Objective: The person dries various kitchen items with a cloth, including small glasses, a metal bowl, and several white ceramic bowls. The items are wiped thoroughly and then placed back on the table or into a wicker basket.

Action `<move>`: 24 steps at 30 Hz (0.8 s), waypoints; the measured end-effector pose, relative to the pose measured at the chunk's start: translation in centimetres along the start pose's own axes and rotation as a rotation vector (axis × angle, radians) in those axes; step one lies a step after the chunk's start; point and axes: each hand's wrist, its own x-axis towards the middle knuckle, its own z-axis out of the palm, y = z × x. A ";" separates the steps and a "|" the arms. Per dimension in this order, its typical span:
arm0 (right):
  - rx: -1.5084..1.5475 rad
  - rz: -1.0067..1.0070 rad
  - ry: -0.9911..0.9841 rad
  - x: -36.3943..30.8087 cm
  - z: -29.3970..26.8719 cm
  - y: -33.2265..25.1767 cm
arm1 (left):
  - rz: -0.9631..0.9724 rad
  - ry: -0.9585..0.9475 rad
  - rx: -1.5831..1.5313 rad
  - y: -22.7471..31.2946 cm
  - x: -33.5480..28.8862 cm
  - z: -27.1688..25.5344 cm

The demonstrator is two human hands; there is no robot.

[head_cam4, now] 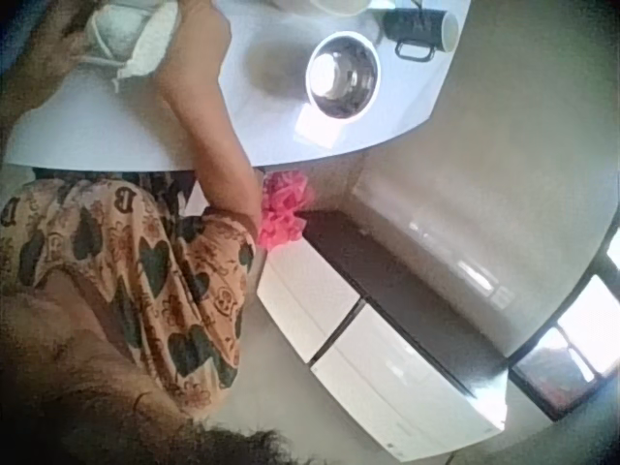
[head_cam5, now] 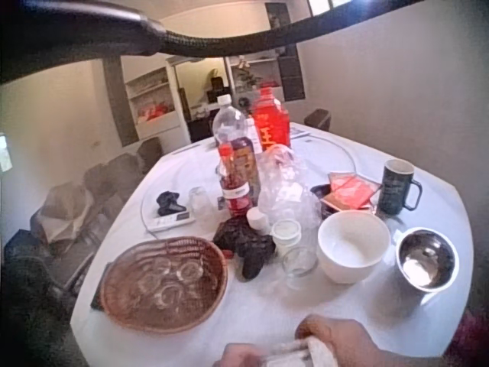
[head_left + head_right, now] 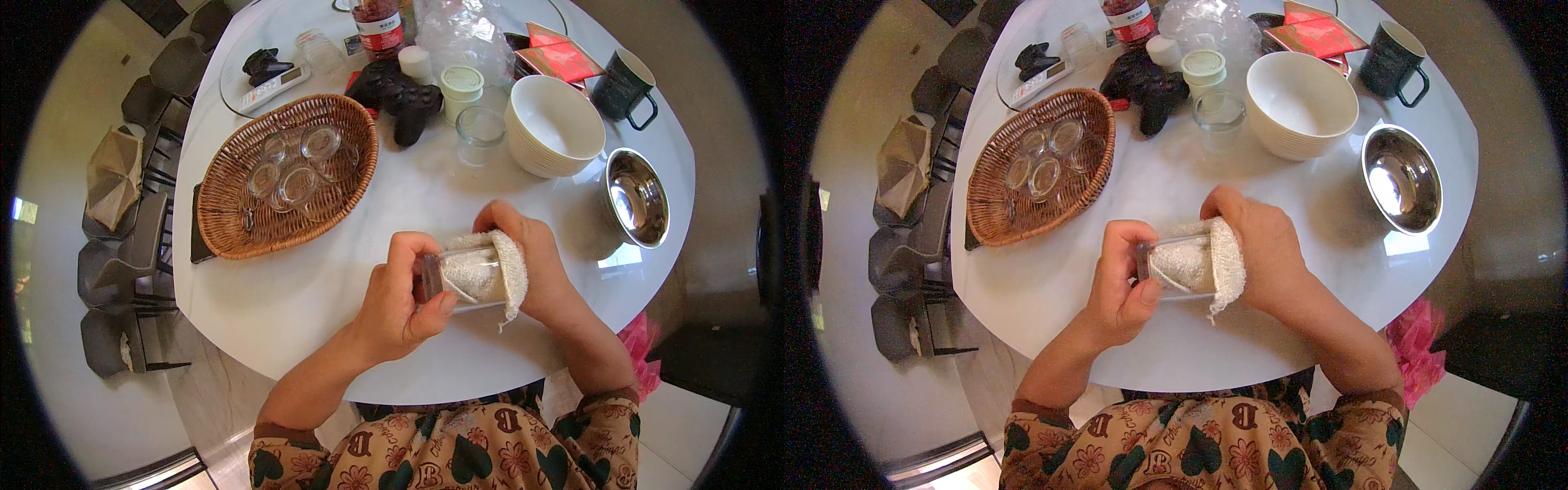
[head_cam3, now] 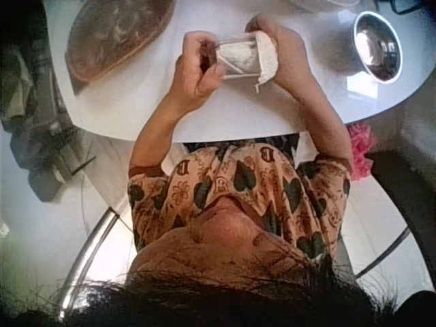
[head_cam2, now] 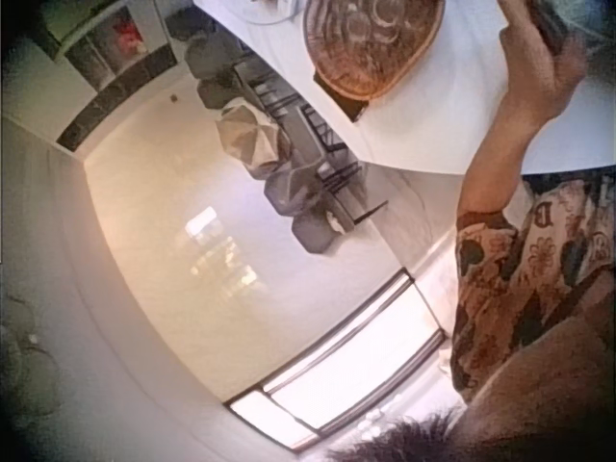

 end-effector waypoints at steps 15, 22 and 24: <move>-0.372 -0.650 0.265 -0.4 0.2 -1.4 | -0.375 -0.047 -0.387 -0.1 0.7 -0.2; 0.332 -0.037 0.013 -0.1 1.6 -0.2 | 0.194 0.215 0.027 -1.5 -0.3 0.9; 0.505 0.123 -0.150 -0.1 1.6 0.5 | 0.335 0.201 0.136 -1.6 -0.2 0.7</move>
